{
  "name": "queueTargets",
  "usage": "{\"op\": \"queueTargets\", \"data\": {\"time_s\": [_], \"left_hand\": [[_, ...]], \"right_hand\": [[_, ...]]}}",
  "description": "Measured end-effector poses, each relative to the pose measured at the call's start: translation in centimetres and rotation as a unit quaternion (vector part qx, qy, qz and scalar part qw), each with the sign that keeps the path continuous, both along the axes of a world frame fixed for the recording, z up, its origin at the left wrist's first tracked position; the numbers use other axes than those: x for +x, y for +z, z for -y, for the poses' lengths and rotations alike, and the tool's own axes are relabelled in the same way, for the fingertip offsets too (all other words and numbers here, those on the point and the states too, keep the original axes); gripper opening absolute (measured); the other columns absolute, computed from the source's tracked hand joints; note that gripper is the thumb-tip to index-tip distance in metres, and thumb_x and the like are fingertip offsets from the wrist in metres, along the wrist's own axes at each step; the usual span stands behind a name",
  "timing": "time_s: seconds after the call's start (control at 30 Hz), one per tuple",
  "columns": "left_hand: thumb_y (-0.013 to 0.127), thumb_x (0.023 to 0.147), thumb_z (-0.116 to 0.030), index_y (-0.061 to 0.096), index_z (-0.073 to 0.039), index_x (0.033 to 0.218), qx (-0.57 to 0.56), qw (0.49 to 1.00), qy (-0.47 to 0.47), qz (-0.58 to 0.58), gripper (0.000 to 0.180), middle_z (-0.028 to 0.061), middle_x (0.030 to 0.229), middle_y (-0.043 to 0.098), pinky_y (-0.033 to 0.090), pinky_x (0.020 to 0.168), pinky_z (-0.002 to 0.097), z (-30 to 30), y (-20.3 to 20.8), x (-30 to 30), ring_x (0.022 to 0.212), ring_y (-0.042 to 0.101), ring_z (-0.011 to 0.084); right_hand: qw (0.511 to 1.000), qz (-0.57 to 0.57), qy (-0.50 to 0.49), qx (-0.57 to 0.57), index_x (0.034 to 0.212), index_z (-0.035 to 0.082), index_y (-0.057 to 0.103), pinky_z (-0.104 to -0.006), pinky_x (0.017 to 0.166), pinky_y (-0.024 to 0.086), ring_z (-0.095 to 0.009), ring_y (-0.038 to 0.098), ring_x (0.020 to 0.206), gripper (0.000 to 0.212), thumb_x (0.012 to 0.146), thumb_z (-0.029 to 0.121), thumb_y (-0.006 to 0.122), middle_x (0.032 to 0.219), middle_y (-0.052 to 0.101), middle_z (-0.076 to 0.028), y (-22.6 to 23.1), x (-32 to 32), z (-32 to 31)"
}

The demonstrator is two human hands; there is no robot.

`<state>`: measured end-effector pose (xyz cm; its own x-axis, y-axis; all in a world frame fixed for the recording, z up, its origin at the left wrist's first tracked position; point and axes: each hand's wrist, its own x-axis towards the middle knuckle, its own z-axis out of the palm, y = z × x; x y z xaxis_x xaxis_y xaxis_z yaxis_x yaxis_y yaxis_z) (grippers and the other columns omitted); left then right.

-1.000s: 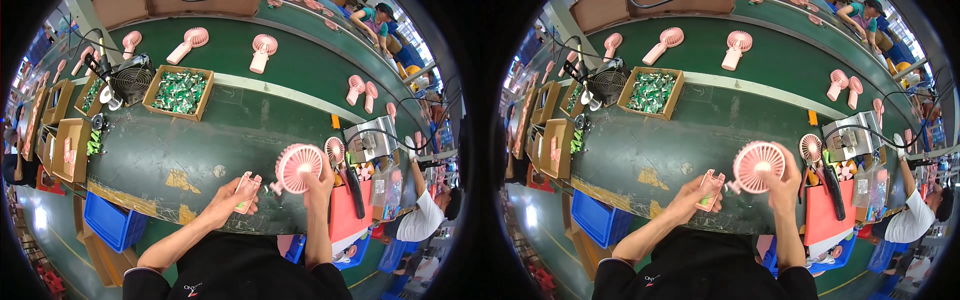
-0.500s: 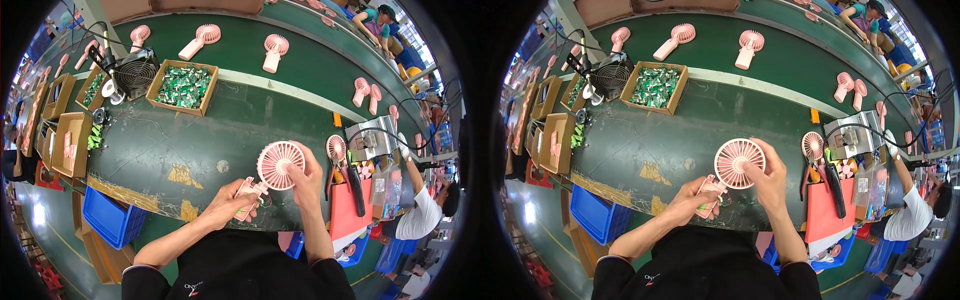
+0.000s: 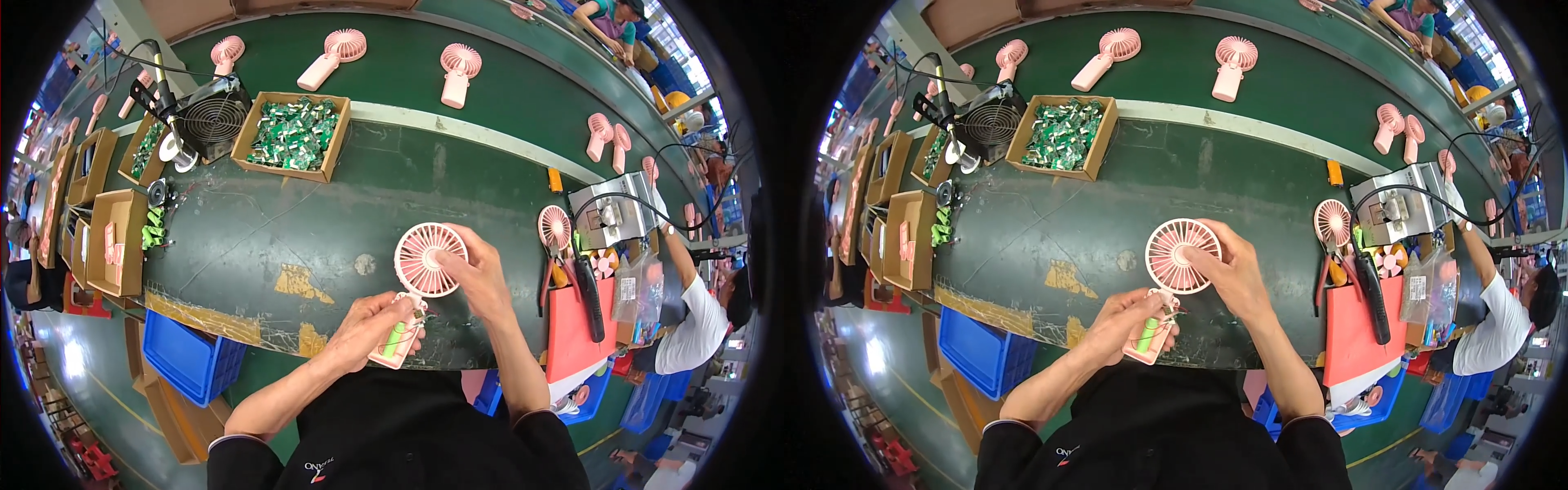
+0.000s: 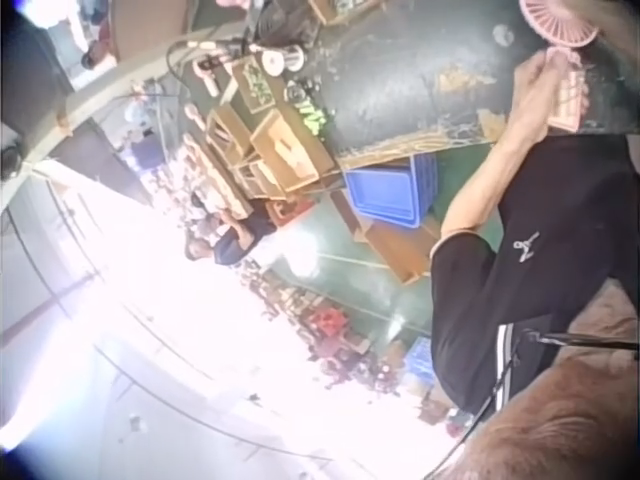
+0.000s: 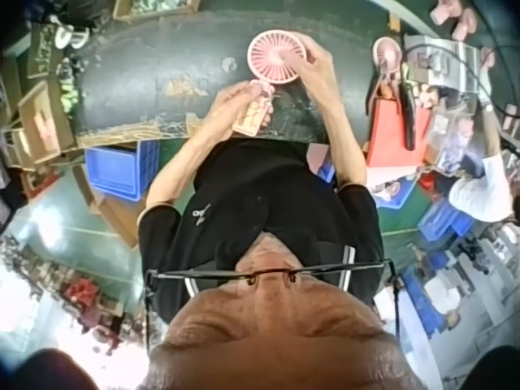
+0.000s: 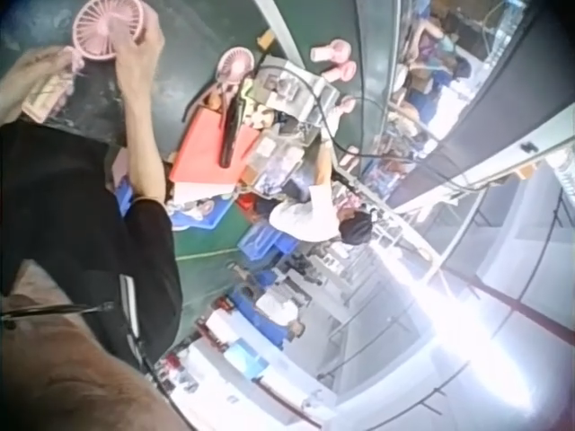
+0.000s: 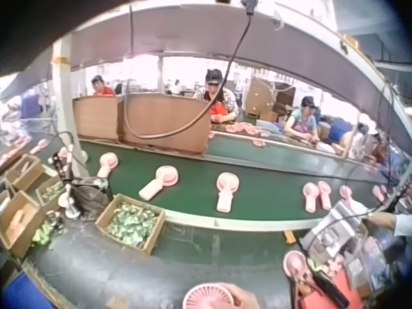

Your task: The person assembles portable electric fans by inserting circuit components and batteries into the casing handles, fitting the housings together, and driving screws using an electric screwdriver before placing the fans onto the conveyor belt.

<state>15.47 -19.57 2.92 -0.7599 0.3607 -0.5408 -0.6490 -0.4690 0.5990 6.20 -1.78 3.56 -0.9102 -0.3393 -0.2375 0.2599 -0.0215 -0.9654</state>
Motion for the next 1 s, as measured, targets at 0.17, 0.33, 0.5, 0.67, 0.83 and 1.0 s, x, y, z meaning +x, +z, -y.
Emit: {"op": "queueTargets", "data": {"time_s": [0.17, 0.33, 0.5, 0.67, 0.83, 1.0], "left_hand": [[0.056, 0.096, -0.024, 0.058, 0.002, 0.105, -0.014, 1.0, -0.008, 0.019, 0.028, 0.0173, 0.078, 0.067, 0.055, 0.054, 0.0292, -0.2, -0.6, -0.5, 0.062, 0.067, 0.0209], [0.058, 0.094, -0.022, 0.059, 0.003, 0.104, -0.044, 0.999, -0.014, 0.021, 0.027, 0.017, 0.075, 0.067, 0.055, 0.053, 0.0285, -0.6, -1.3, -0.5, 0.059, 0.067, 0.0206], [0.057, 0.093, -0.022, 0.059, 0.004, 0.104, -0.063, 0.998, -0.002, 0.022, 0.027, 0.016, 0.075, 0.067, 0.054, 0.051, 0.0282, -0.6, -1.5, -0.5, 0.058, 0.066, 0.0194], [0.057, 0.094, -0.025, 0.06, 0.004, 0.104, -0.064, 0.998, -0.008, 0.01, 0.03, 0.0152, 0.076, 0.067, 0.054, 0.052, 0.0272, -0.8, -1.7, -0.7, 0.059, 0.066, 0.018], [0.057, 0.095, -0.028, 0.061, 0.003, 0.104, -0.079, 0.997, -0.012, 0.0, 0.033, 0.0148, 0.078, 0.068, 0.054, 0.052, 0.026, -0.9, -1.8, -0.6, 0.061, 0.067, 0.0164], [0.056, 0.097, -0.031, 0.062, 0.003, 0.109, -0.038, 0.998, -0.039, -0.026, 0.037, 0.0128, 0.084, 0.069, 0.054, 0.058, 0.0279, -0.6, -2.1, -0.6, 0.069, 0.067, 0.0152]], "right_hand": [[1.0, 0.014, 0.018, 0.003, 0.118, -0.005, 0.059, -0.0245, 0.079, 0.051, -0.009, 0.062, 0.09, 0.032, 0.091, 0.012, 0.066, 0.1, 0.067, -0.007, -1.4, -0.3, -0.1], [0.998, -0.012, 0.015, 0.059, 0.115, -0.004, 0.061, -0.0253, 0.077, 0.051, -0.012, 0.064, 0.086, 0.033, 0.087, 0.011, 0.07, 0.1, 0.068, -0.008, -1.7, 0.2, -1.1], [0.937, -0.262, 0.065, 0.223, 0.109, 0.001, 0.066, -0.0285, 0.075, 0.051, -0.017, 0.064, 0.089, 0.036, 0.075, 0.0, 0.075, 0.102, 0.067, -0.009, 1.6, 2.0, -3.1], [0.858, -0.43, 0.201, 0.196, 0.096, 0.002, 0.066, -0.0345, 0.064, 0.052, -0.027, 0.064, 0.079, 0.028, 0.069, 0.0, 0.076, 0.094, 0.065, -0.01, 1.5, 2.8, -2.2], [0.838, -0.441, 0.244, 0.21, 0.093, 0.001, 0.065, -0.0345, 0.061, 0.051, -0.025, 0.063, 0.074, 0.025, 0.07, -0.001, 0.075, 0.09, 0.064, -0.008, 1.3, 2.5, -2.4], [0.89, -0.347, 0.246, 0.164, 0.092, 0.003, 0.063, -0.0341, 0.06, 0.05, -0.022, 0.063, 0.073, 0.02, 0.075, -0.001, 0.072, 0.086, 0.062, -0.007, 1.6, 2.1, -2.1]]}}
